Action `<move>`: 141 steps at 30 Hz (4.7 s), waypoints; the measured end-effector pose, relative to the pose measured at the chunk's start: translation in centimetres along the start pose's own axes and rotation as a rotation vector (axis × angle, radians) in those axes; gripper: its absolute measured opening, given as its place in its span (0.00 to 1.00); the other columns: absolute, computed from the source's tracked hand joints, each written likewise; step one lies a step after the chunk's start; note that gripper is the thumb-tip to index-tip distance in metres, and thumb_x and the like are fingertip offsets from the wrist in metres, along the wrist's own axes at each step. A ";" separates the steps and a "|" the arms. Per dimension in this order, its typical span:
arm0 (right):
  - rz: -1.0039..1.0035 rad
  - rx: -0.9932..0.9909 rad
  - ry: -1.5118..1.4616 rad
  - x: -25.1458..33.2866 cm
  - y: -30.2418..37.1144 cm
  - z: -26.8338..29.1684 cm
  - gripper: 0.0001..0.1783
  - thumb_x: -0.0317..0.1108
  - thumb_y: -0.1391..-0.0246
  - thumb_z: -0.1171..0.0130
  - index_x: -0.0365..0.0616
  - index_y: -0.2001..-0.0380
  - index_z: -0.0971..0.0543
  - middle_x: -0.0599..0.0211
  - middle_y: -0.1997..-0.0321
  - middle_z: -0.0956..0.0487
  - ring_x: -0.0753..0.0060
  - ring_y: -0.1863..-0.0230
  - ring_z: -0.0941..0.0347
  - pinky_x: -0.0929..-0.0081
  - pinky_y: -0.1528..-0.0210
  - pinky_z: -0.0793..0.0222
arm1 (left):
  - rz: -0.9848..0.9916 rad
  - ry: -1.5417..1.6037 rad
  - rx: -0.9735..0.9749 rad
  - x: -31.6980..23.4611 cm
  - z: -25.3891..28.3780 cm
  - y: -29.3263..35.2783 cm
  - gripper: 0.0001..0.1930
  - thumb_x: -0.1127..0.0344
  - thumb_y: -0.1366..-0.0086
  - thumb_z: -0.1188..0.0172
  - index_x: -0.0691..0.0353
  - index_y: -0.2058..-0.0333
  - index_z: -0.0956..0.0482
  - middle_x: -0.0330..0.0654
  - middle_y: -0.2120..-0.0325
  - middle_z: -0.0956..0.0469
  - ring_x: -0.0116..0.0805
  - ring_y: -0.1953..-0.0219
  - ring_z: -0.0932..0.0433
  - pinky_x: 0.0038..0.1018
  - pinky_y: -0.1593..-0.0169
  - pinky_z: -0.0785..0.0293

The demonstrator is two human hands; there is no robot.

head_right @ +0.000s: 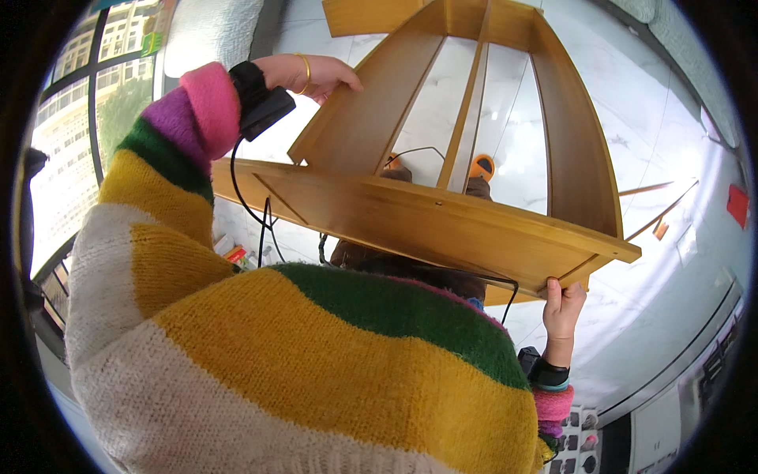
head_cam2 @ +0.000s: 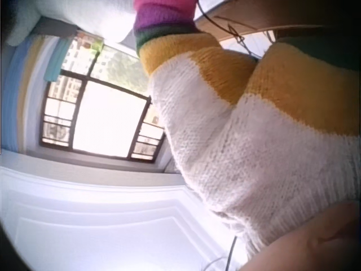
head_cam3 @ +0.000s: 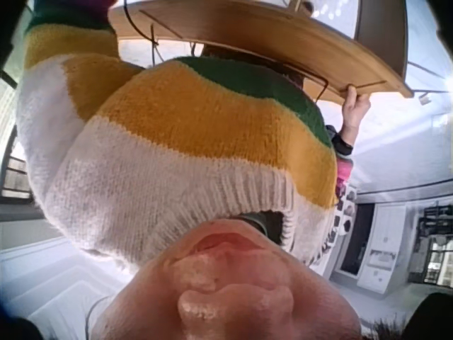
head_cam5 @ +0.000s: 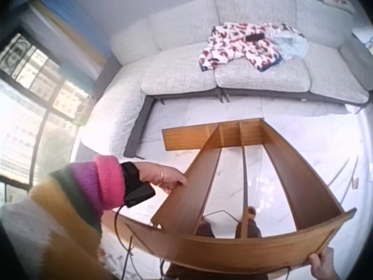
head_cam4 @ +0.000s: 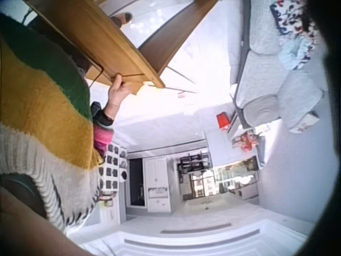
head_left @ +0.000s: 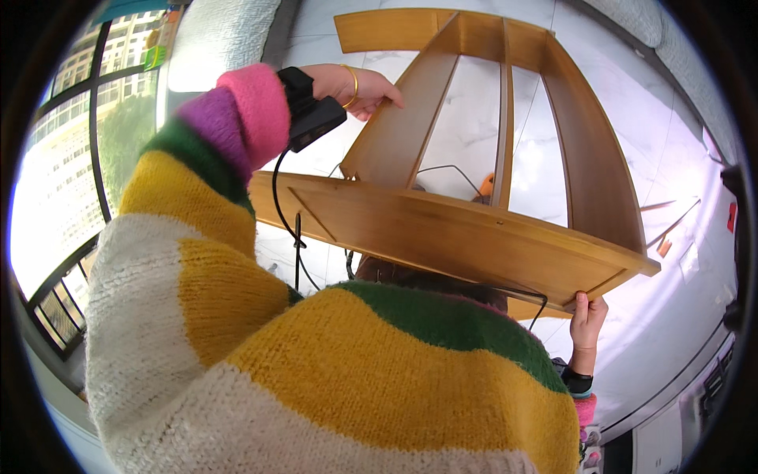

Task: The person assembles a wooden furniture piece by inserting dowels into pre-drilled holes and joining panels. They repeatedly flip the panel to access different sides and continue inserting dowels until the clip ends.

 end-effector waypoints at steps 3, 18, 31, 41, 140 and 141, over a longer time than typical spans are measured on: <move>0.106 -0.095 -0.031 1.7 -0.9 0.8 0.12 0.35 0.41 0.48 0.35 0.72 0.27 0.65 0.75 0.23 0.79 0.74 0.32 0.78 0.70 0.35 | -0.079 0.050 0.096 -0.2 -1.9 5.1 0.24 0.54 0.35 0.51 0.64 0.46 0.34 0.41 0.49 0.30 0.30 0.48 0.31 0.33 0.50 0.30; 0.142 -0.146 -0.141 15.7 -11.7 7.4 0.24 0.47 0.39 0.50 0.30 0.64 0.23 0.67 0.68 0.22 0.81 0.66 0.32 0.82 0.60 0.35 | -0.944 -0.600 -0.893 -6.8 4.2 23.3 0.21 0.54 0.32 0.56 0.58 0.47 0.29 0.46 0.53 0.26 0.42 0.50 0.29 0.30 0.46 0.36; 0.322 -0.963 0.369 25.3 -8.8 10.2 0.17 0.42 0.46 0.41 0.37 0.62 0.23 0.66 0.72 0.22 0.75 0.73 0.30 0.78 0.69 0.34 | -1.358 -0.973 -1.193 -15.8 10.2 22.7 0.29 0.39 0.39 0.51 0.62 0.55 0.28 0.53 0.66 0.23 0.52 0.61 0.25 0.39 0.58 0.30; 0.231 0.096 -0.498 28.7 -12.8 -14.8 0.29 0.42 0.47 0.40 0.35 0.47 0.34 0.64 0.70 0.22 0.78 0.66 0.27 0.81 0.61 0.35 | -1.202 -0.965 -1.200 -22.8 13.9 19.7 0.31 0.37 0.38 0.55 0.63 0.59 0.24 0.51 0.66 0.22 0.48 0.63 0.23 0.36 0.58 0.29; 0.586 0.458 -0.813 31.2 -15.0 -22.0 0.20 0.31 0.55 0.33 0.38 0.58 0.24 0.64 0.60 0.21 0.68 0.61 0.25 0.71 0.60 0.28 | -0.923 -0.331 -0.522 -10.9 18.1 18.1 0.16 0.56 0.34 0.49 0.64 0.60 0.24 0.30 0.66 0.26 0.19 0.62 0.31 0.19 0.56 0.35; 0.739 0.310 -0.801 31.7 -14.9 -21.2 0.21 0.34 0.55 0.33 0.38 0.58 0.24 0.64 0.62 0.20 0.68 0.62 0.24 0.71 0.61 0.28 | -0.930 -0.382 -0.605 -11.0 19.0 18.4 0.17 0.56 0.34 0.49 0.65 0.58 0.24 0.32 0.64 0.25 0.20 0.61 0.31 0.19 0.55 0.35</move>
Point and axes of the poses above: each hand's wrist, its own y-axis away from the middle knuckle, its own z-axis out of the back of the hand, x = y × z, the point moved 6 cm from there along -y, towards the middle knuckle
